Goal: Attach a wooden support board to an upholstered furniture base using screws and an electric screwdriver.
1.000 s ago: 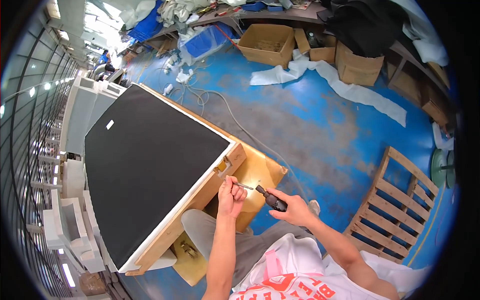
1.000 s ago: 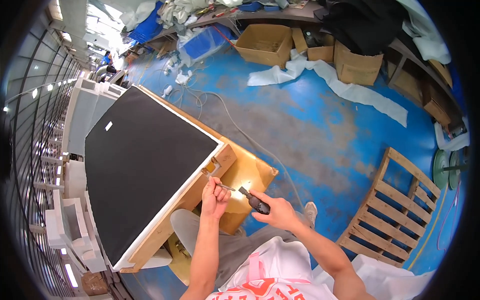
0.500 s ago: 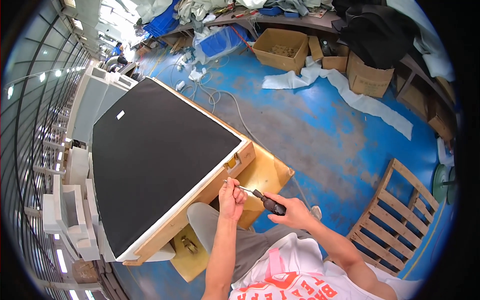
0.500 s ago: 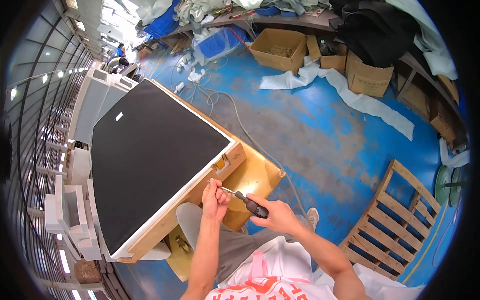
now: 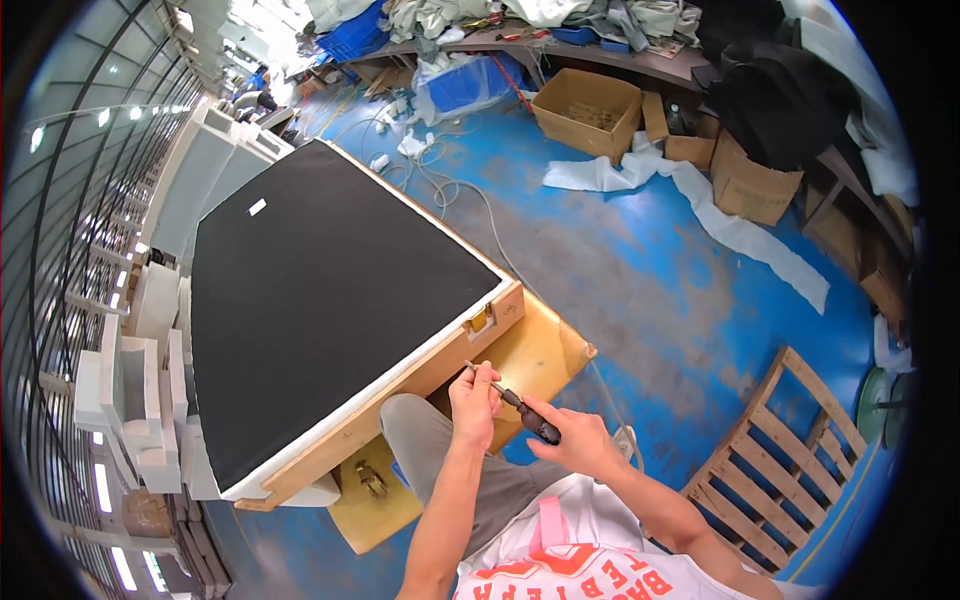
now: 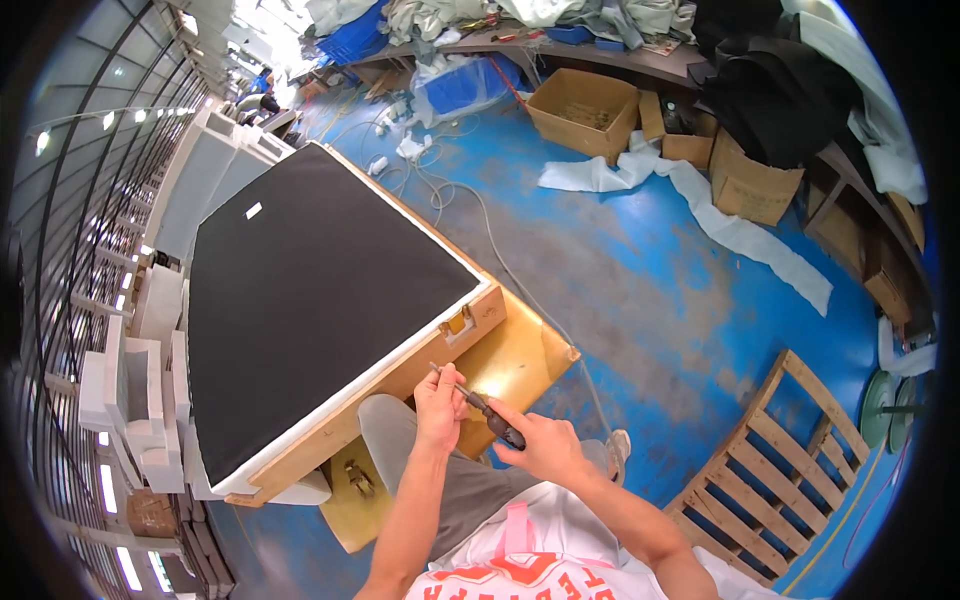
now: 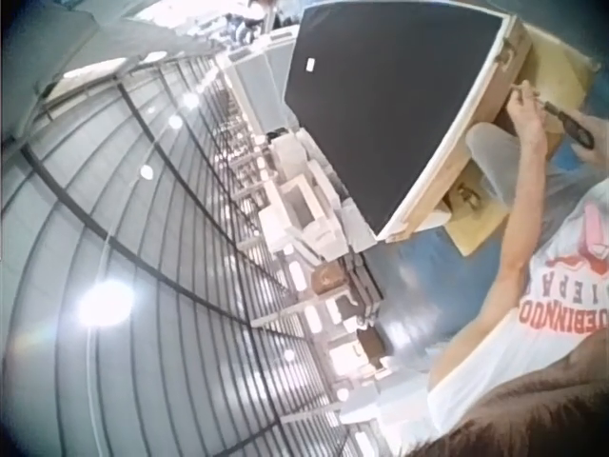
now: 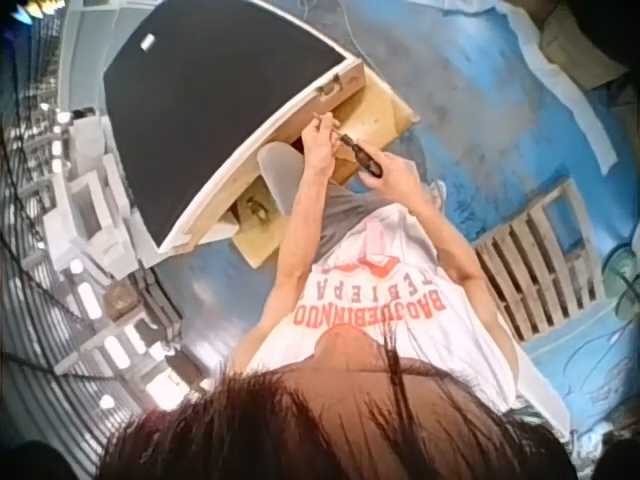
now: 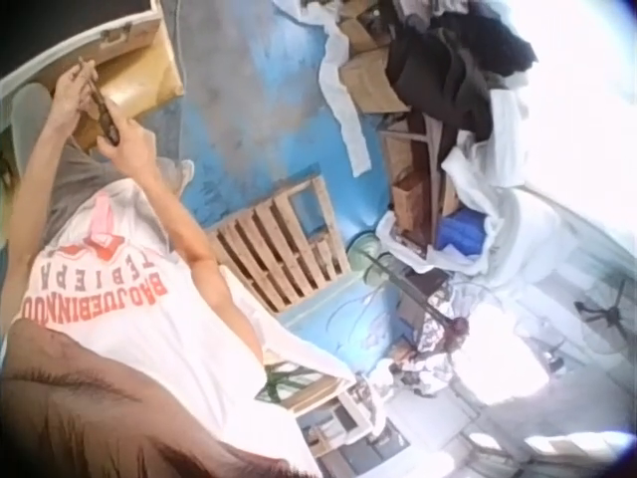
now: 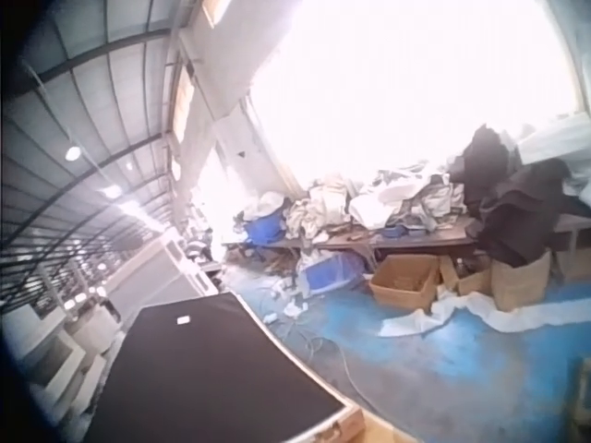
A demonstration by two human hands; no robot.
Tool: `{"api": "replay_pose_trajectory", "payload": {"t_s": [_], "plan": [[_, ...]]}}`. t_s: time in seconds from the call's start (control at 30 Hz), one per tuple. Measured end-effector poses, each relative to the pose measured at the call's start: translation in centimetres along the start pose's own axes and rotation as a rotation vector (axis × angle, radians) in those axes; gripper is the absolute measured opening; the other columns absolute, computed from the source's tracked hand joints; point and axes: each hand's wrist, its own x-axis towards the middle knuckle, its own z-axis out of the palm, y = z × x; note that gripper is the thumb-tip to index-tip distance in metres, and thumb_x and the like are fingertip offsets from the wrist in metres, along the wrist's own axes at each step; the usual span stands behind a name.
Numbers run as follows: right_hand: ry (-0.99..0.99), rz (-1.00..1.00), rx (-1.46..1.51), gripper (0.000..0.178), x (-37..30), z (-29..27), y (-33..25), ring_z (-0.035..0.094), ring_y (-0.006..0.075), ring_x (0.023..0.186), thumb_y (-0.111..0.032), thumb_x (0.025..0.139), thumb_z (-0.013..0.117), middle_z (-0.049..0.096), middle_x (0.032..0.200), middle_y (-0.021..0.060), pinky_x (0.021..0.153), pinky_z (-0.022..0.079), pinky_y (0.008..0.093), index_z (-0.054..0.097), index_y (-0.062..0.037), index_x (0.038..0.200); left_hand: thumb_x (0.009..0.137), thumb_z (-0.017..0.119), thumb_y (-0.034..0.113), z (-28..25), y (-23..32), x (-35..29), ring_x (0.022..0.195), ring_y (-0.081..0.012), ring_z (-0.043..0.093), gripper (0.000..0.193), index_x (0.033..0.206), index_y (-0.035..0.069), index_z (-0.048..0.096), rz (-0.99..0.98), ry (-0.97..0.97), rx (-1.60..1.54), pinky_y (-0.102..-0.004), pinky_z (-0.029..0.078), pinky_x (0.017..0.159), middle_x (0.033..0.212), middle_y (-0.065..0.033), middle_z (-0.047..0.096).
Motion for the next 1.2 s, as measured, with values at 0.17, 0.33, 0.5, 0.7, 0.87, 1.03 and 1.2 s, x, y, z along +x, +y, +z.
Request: {"api": "replay_pose_trajectory", "payload": {"t_s": [0.17, 0.33, 0.5, 0.7, 0.87, 1.03, 1.2], "plan": [[-0.057, 0.017, 0.183, 0.08, 0.7, 1.4, -0.1, 0.072, 0.0368, 0.084, -0.034, 0.076, 0.081, 0.073, 0.098, 0.0178, 0.075, 0.057, 0.0422, 0.049, -0.0231, 0.148, 0.105, 0.059, 0.025, -1.3, 1.7, -2.2, 0.048, -0.0029, 0.035, 0.023, 0.103, 0.004, 0.067, 0.062, -0.004, -0.007, -0.0235, 0.027, 0.043, 0.058, 0.0064, 0.044], [-0.006, 0.021, 0.3, 0.079, 0.2, 0.8, -0.3, 0.074, 0.0343, 0.089, -0.026, 0.073, 0.083, 0.074, 0.103, 0.0191, 0.08, 0.056, 0.0381, 0.052, -0.0074, 0.143, 0.102, 0.063, 0.033, -14.5, 2.8, -6.2, 0.043, -0.0038, 0.032, 0.032, 0.084, 0.008, 0.06, 0.231, 0.67, -0.111, -0.0234, 0.025, 0.038, 0.054, 0.0071, 0.037], [-0.02, -0.056, 0.325, 0.065, 0.6, 1.7, -0.1, 0.072, 0.0209, 0.088, -0.017, 0.073, 0.081, 0.073, 0.101, 0.015, 0.083, 0.055, 0.034, 0.058, -0.0007, 0.132, 0.099, 0.061, 0.052, -30.0, 1.2, -8.2, 0.04, -0.005, 0.028, 0.049, 0.078, 0.008, 0.052, 0.107, 0.929, 0.035, -0.0249, 0.021, 0.038, 0.052, 0.0076, 0.03], [-0.132, 0.156, 0.516, 0.046, 2.0, 2.0, -1.4, 0.064, 0.0154, 0.075, -0.015, 0.077, 0.077, 0.065, 0.085, 0.0061, 0.071, 0.053, 0.0321, 0.064, 0.0008, 0.118, 0.09, 0.067, 0.064, -38.3, -4.2, -6.2, 0.045, -0.0119, 0.029, 0.059, 0.097, 0.008, 0.049, 0.093, 1.025, -0.404, -0.0284, 0.024, 0.04, 0.062, 0.0013, 0.027], [0.058, 0.021, 0.411, 0.042, 9.4, 7.2, 2.8, 0.068, 0.0291, 0.079, -0.032, 0.086, 0.073, 0.068, 0.089, 0.0147, 0.073, 0.053, 0.0412, 0.059, -0.0058, 0.116, 0.097, 0.053, 0.065, -38.4, -6.8, -3.5, 0.048, -0.0131, 0.028, 0.052, 0.1, 0.013, 0.052, 0.048, 0.789, -0.547, -0.0286, 0.024, 0.046, 0.06, 0.0003, 0.023], [-0.029, -0.069, 0.068, 0.05, 15.9, 10.8, 0.2, 0.067, 0.0435, 0.097, -0.044, 0.09, 0.067, 0.07, 0.101, 0.0208, 0.081, 0.052, 0.0523, 0.051, -0.0107, 0.124, 0.1, 0.044, 0.065, -36.2, -7.5, 0.0, 0.05, -0.0134, 0.028, 0.052, 0.101, 0.014, 0.053, 0.095, 0.829, -0.628, -0.0298, 0.025, 0.046, 0.062, 0.0019, 0.027], [0.098, -0.054, 0.021, 0.052, 16.6, 18.1, -0.9, 0.065, 0.0483, 0.097, -0.047, 0.092, 0.065, 0.047, 0.137, 0.0272, 0.084, 0.053, 0.0567, 0.046, -0.0148, 0.128, 0.101, 0.039, 0.065, -36.1, -8.4, 2.2, 0.049, -0.0119, 0.03, 0.05, 0.098, 0.017, 0.053, 0.274, 0.759, -0.831, -0.0268, 0.028, 0.044, 0.061, 0.002, 0.031]]}}
